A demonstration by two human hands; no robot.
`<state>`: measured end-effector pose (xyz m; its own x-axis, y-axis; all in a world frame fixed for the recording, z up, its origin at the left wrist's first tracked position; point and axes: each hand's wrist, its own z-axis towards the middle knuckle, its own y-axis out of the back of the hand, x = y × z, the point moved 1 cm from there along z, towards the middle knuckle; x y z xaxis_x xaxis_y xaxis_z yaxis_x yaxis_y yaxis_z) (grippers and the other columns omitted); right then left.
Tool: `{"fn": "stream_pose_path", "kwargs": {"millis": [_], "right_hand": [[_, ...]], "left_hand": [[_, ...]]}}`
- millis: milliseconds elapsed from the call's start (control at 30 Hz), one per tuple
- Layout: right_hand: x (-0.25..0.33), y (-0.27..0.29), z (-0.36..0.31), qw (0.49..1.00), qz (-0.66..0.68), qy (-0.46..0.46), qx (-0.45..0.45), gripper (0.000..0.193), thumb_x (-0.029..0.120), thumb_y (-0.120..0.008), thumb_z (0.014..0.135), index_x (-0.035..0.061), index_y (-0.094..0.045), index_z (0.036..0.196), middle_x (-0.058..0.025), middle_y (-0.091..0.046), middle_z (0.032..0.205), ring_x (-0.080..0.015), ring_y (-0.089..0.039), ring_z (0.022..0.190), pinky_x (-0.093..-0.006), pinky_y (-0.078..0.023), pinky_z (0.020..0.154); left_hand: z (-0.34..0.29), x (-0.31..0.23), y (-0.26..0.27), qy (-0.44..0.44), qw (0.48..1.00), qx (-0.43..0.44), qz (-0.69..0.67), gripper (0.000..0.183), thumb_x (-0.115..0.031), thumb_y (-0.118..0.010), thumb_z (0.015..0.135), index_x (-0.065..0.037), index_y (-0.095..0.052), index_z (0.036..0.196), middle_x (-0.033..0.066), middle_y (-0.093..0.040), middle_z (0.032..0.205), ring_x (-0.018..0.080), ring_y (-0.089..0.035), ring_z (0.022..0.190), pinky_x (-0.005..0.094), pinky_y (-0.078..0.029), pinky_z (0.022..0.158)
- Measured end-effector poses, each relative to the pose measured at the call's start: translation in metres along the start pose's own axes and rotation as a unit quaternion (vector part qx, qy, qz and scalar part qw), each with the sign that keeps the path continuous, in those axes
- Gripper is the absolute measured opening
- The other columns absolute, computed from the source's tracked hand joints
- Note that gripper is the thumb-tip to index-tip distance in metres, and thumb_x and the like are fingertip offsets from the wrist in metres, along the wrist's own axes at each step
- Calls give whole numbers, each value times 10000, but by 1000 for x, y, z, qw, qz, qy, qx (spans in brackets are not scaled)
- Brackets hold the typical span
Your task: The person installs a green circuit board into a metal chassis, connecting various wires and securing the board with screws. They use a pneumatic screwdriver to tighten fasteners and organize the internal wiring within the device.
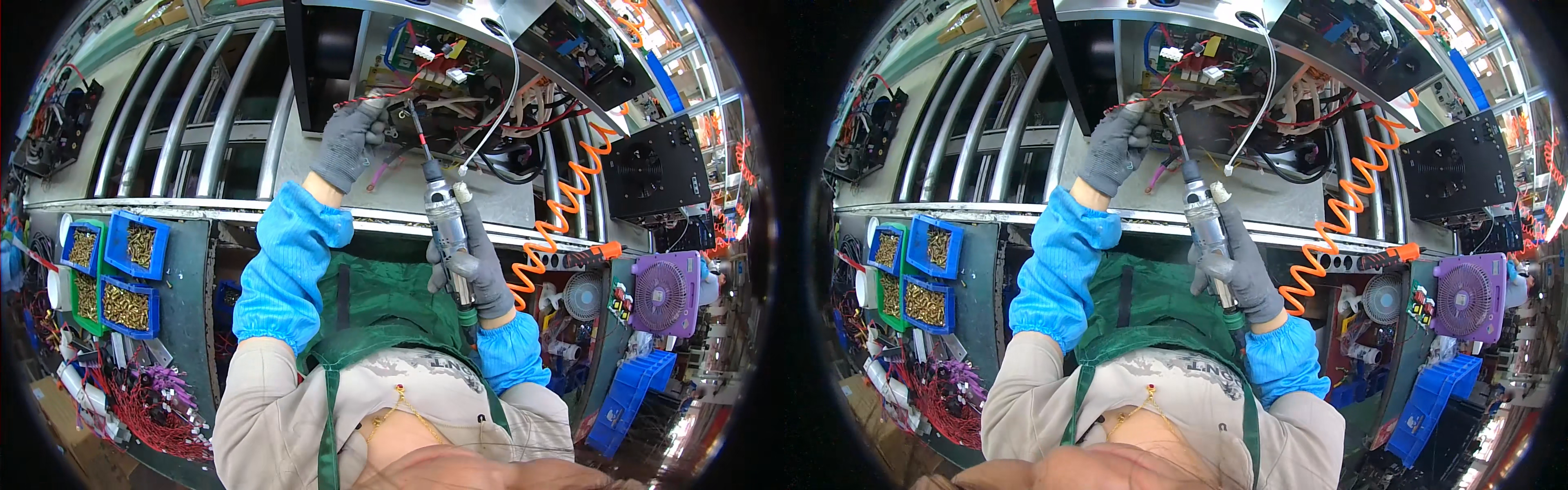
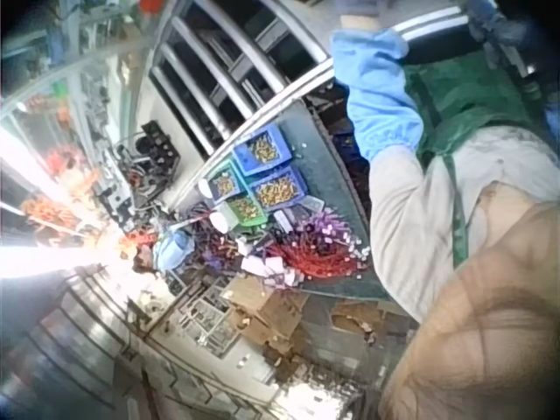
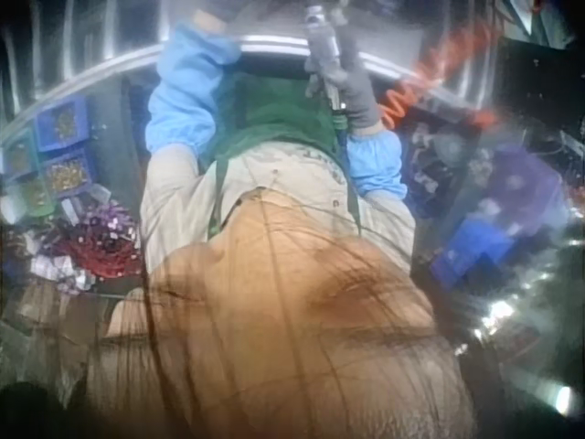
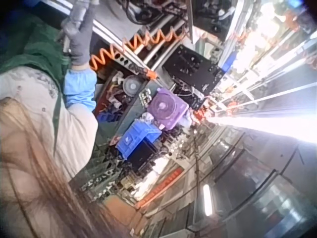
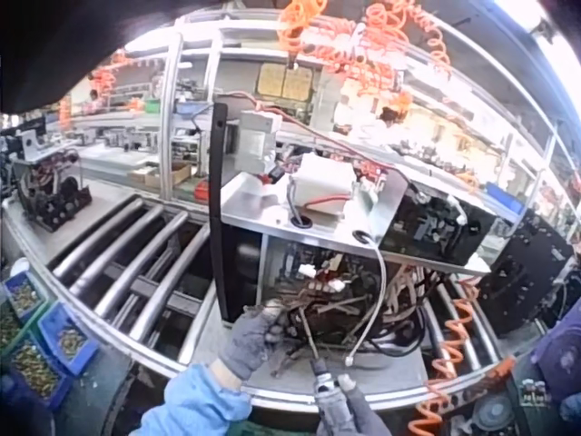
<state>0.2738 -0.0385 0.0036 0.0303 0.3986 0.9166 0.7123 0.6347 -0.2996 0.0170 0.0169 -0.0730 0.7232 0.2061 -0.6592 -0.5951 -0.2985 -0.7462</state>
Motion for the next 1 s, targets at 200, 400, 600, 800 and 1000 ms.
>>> {"fn": "stream_pose_path", "kwargs": {"millis": [200,400,600,800,1000], "right_hand": [[9,0,2,999,-39,-31,12,1097,359,-766,617,248,-139,1510,-133,-551,873,-181,-596,640,-323,-574,507],[15,0,5,997,-70,-35,19,1055,326,-709,623,242,-146,1511,-117,-546,841,-175,-569,569,-302,-527,478],[19,1,6,993,-97,-61,27,1097,391,-746,604,249,-145,1511,-117,-549,829,-179,-570,554,-312,-530,470],[22,-2,4,995,-57,-72,39,958,217,-640,663,272,-183,1503,-104,-548,821,-171,-556,499,-289,-487,465],[14,8,4,996,23,-73,55,978,282,-676,651,263,-187,1498,-107,-560,823,-177,-576,520,-295,-503,453]], "left_hand": [[1,-2,-10,4,994,-9,105,253,-280,-545,956,-51,-647,925,-2,-597,697,42,-485,521,175,-385,463],[9,-7,-1,-41,968,-5,247,306,-326,-547,950,-60,-663,851,-2,-603,656,49,-502,543,195,-400,500],[14,-10,-2,-65,945,-30,318,366,-369,-557,937,-36,-667,833,13,-616,664,71,-532,577,216,-417,528],[22,-17,4,-84,944,39,318,441,-449,-579,909,-23,-677,847,16,-608,658,87,-539,593,241,-425,543],[16,-48,-14,-62,861,108,493,476,-492,-587,890,-30,-684,826,-10,-573,646,75,-500,586,232,-390,532]]}}
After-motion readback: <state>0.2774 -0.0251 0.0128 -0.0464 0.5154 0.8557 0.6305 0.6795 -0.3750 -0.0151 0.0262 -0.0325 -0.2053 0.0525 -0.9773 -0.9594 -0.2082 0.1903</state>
